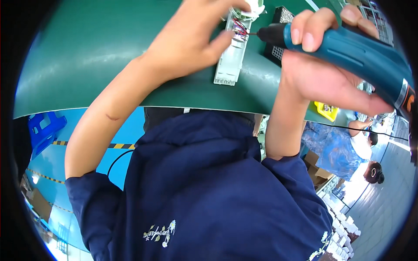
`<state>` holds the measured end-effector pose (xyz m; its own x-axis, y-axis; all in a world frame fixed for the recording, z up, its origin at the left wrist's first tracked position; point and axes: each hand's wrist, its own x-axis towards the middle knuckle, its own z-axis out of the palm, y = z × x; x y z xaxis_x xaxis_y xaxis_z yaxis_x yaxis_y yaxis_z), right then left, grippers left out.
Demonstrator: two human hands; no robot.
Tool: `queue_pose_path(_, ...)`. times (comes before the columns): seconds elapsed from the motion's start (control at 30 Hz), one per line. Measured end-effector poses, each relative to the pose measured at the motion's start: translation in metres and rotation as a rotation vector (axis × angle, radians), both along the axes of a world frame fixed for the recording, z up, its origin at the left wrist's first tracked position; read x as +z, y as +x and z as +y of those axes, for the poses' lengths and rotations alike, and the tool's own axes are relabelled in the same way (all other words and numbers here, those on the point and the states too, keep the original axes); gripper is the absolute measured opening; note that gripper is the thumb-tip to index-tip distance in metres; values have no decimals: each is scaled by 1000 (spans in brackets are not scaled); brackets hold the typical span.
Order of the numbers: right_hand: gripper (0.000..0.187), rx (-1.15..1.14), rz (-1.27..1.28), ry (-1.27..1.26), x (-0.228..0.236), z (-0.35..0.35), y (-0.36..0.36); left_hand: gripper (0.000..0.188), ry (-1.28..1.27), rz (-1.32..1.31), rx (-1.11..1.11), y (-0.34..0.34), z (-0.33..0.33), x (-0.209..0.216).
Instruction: Connecting circuit boards and internal wiring to portable fan housings using an electric screwdriver.
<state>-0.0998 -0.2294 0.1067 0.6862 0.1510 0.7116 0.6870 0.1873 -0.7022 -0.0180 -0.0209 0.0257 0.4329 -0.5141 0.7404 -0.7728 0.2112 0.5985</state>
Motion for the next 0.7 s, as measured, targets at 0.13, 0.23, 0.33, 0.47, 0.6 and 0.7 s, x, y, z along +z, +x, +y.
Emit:
queue_pose_path(0.13, 94, -372, 43, 254, 9, 61, 8, 28, 435, 943, 83, -4, 23, 37)
queue_pose_path(0.23, 79, -644, 79, 447, 8, 69, 9, 34, 709, 1211, -77, 9, 22, 56)
queue_pose_path(0.33, 80, -486, 104, 519, 3, 65, 16, 39, 656, 1126, -58, 3, 21, 42)
queue_pose_path(0.47, 81, -771, 136, 226, 1, 68, 14, 42, 611, 1129, -25, -5, 7, 36)
queue_pose_path(0.6, 92, -806, 253, 367, 8, 86, 7, 33, 699, 1090, -99, -2, 6, 34)
queue_pose_path(0.7, 97, -639, 147, 516, -5, 76, 14, 28, 722, 1122, -105, -1, 4, 38)
